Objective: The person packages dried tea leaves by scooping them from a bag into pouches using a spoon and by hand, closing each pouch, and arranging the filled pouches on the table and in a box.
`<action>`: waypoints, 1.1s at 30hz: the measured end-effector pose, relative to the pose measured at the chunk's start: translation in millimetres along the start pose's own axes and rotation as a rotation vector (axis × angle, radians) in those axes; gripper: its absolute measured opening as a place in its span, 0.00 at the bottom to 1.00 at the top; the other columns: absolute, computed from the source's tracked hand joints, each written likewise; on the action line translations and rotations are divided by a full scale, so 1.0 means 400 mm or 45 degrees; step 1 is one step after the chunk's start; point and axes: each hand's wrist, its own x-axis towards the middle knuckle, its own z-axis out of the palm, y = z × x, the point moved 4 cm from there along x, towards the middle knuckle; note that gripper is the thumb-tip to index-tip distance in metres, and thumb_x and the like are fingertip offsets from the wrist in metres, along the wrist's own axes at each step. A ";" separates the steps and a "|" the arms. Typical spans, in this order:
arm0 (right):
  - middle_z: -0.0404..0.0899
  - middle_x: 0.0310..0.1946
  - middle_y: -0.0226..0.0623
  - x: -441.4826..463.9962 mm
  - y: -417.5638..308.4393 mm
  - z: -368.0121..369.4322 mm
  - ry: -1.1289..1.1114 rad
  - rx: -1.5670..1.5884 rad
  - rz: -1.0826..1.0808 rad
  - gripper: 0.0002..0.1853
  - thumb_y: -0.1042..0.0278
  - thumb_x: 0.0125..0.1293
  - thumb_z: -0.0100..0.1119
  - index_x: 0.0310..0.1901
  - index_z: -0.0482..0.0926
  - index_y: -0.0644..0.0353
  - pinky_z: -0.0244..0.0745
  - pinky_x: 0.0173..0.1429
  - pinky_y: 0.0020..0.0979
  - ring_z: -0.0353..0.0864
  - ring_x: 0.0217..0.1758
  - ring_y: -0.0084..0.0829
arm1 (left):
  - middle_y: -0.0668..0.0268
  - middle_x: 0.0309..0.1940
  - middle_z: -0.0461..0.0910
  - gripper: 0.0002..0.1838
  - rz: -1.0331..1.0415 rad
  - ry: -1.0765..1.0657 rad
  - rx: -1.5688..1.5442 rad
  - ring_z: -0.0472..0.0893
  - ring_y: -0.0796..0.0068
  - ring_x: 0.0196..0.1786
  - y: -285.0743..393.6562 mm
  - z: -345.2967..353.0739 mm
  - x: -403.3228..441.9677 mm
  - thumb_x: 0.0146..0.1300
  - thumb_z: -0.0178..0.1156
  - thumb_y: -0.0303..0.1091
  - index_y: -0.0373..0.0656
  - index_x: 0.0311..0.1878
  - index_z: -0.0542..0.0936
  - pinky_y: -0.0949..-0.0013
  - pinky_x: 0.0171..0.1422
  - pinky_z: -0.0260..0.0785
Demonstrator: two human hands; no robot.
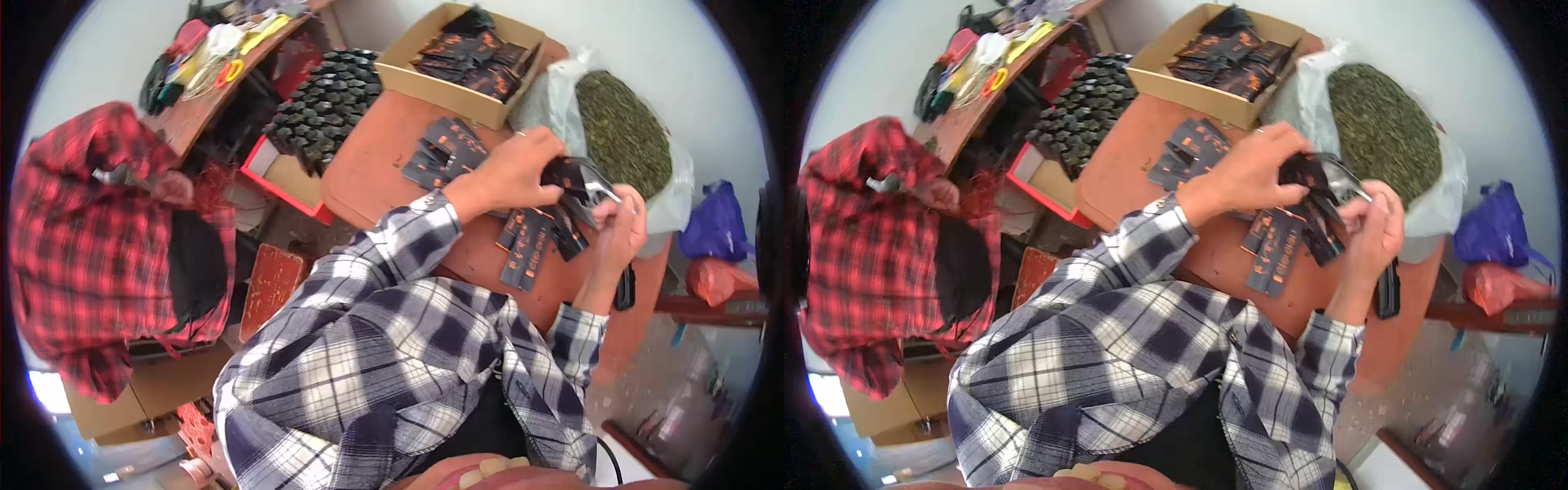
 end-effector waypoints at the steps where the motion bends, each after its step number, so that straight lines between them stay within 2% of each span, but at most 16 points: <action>1: 0.79 0.22 0.32 0.000 0.006 -0.003 0.002 0.028 0.012 0.12 0.66 0.77 0.49 0.50 0.77 0.65 0.59 0.26 0.18 0.69 0.22 0.16 | 0.55 0.43 0.75 0.25 0.007 -0.011 -0.016 0.77 0.51 0.49 -0.001 0.007 0.004 0.46 0.71 0.35 0.39 0.48 0.76 0.56 0.55 0.71; 6: 0.82 0.24 0.32 -0.006 0.031 -0.046 -0.058 0.041 -0.084 0.12 0.65 0.78 0.48 0.50 0.78 0.64 0.63 0.28 0.19 0.70 0.24 0.14 | 0.58 0.43 0.77 0.26 -0.077 -0.054 0.000 0.81 0.61 0.46 -0.022 0.043 0.007 0.47 0.72 0.33 0.38 0.50 0.77 0.64 0.51 0.76; 7: 0.82 0.24 0.32 -0.008 0.026 -0.052 -0.052 0.046 -0.090 0.12 0.65 0.78 0.48 0.50 0.78 0.64 0.63 0.29 0.18 0.71 0.24 0.14 | 0.60 0.44 0.78 0.26 -0.075 -0.045 -0.009 0.82 0.66 0.46 -0.032 0.051 0.004 0.48 0.73 0.31 0.38 0.51 0.77 0.66 0.51 0.76; 9: 0.82 0.24 0.32 -0.003 0.022 -0.063 -0.019 0.100 -0.093 0.13 0.65 0.78 0.47 0.49 0.78 0.64 0.64 0.29 0.18 0.71 0.24 0.14 | 0.62 0.45 0.78 0.24 -0.197 -0.075 -0.154 0.81 0.70 0.47 -0.045 0.064 -0.002 0.50 0.73 0.29 0.38 0.51 0.77 0.68 0.51 0.76; 12: 0.82 0.24 0.32 0.019 0.016 -0.084 0.051 0.089 -0.210 0.13 0.64 0.78 0.47 0.49 0.78 0.63 0.64 0.29 0.18 0.72 0.24 0.14 | 0.65 0.45 0.77 0.22 -0.215 -0.062 -0.123 0.80 0.74 0.48 -0.049 0.066 0.000 0.52 0.72 0.27 0.37 0.50 0.76 0.70 0.51 0.75; 15: 0.82 0.24 0.31 0.057 -0.001 -0.101 0.192 -0.029 -0.070 0.14 0.63 0.78 0.47 0.48 0.79 0.63 0.64 0.28 0.18 0.73 0.24 0.15 | 0.66 0.45 0.78 0.22 -0.280 -0.048 -0.171 0.80 0.76 0.48 -0.062 0.067 0.004 0.52 0.72 0.27 0.36 0.50 0.76 0.70 0.52 0.75; 16: 0.83 0.25 0.32 0.082 -0.001 -0.111 0.217 -0.098 -0.044 0.14 0.61 0.77 0.47 0.48 0.79 0.63 0.67 0.28 0.20 0.75 0.25 0.16 | 0.67 0.44 0.78 0.21 -0.310 -0.050 -0.177 0.80 0.78 0.48 -0.069 0.071 0.005 0.53 0.72 0.27 0.36 0.50 0.76 0.71 0.51 0.76; 19: 0.85 0.27 0.32 0.165 0.009 -0.139 0.262 -0.388 -0.057 0.15 0.60 0.77 0.48 0.48 0.80 0.62 0.70 0.30 0.20 0.76 0.27 0.15 | 0.67 0.44 0.78 0.20 -0.329 -0.024 -0.183 0.79 0.78 0.48 -0.077 0.074 0.019 0.54 0.71 0.27 0.37 0.50 0.76 0.73 0.48 0.76; 20: 0.85 0.28 0.36 0.191 0.019 -0.149 0.254 -0.586 -0.082 0.15 0.61 0.76 0.48 0.48 0.80 0.62 0.72 0.33 0.25 0.78 0.29 0.23 | 0.67 0.46 0.77 0.19 -0.405 -0.039 -0.227 0.79 0.78 0.48 -0.077 0.075 0.025 0.55 0.70 0.27 0.37 0.49 0.77 0.74 0.46 0.77; 23: 0.86 0.31 0.46 0.240 0.079 -0.180 0.218 -1.175 -0.143 0.15 0.63 0.74 0.47 0.49 0.81 0.61 0.79 0.41 0.42 0.85 0.34 0.46 | 0.67 0.46 0.77 0.18 -0.342 -0.011 -0.188 0.80 0.77 0.48 -0.061 0.075 0.051 0.54 0.70 0.27 0.36 0.48 0.78 0.74 0.45 0.77; 24: 0.85 0.33 0.49 0.240 0.100 -0.178 0.197 -1.333 -0.114 0.17 0.62 0.72 0.45 0.48 0.81 0.61 0.77 0.49 0.49 0.84 0.41 0.55 | 0.67 0.44 0.78 0.19 -0.336 0.008 -0.191 0.80 0.77 0.47 -0.058 0.077 0.058 0.54 0.71 0.29 0.36 0.48 0.78 0.73 0.44 0.77; 27: 0.86 0.31 0.48 0.232 0.211 -0.176 -0.004 -1.509 -0.122 0.17 0.61 0.72 0.45 0.46 0.82 0.62 0.78 0.50 0.46 0.85 0.41 0.54 | 0.61 0.44 0.79 0.22 -0.421 -0.016 -0.232 0.81 0.66 0.47 -0.043 0.094 0.083 0.50 0.72 0.36 0.36 0.47 0.80 0.64 0.53 0.74; 30: 0.86 0.30 0.48 0.181 0.192 -0.123 -0.071 -1.172 0.196 0.16 0.64 0.70 0.46 0.44 0.82 0.65 0.79 0.48 0.43 0.86 0.38 0.50 | 0.60 0.45 0.80 0.23 -0.574 -0.095 -0.319 0.81 0.66 0.47 -0.042 0.121 0.088 0.50 0.72 0.38 0.36 0.48 0.81 0.64 0.53 0.74; 33: 0.86 0.27 0.46 0.183 0.189 -0.130 -0.075 -0.949 0.350 0.15 0.66 0.69 0.46 0.44 0.81 0.68 0.80 0.41 0.37 0.87 0.33 0.40 | 0.60 0.46 0.80 0.24 -0.583 -0.108 -0.333 0.81 0.66 0.47 -0.061 0.139 0.075 0.50 0.72 0.40 0.36 0.48 0.81 0.64 0.54 0.75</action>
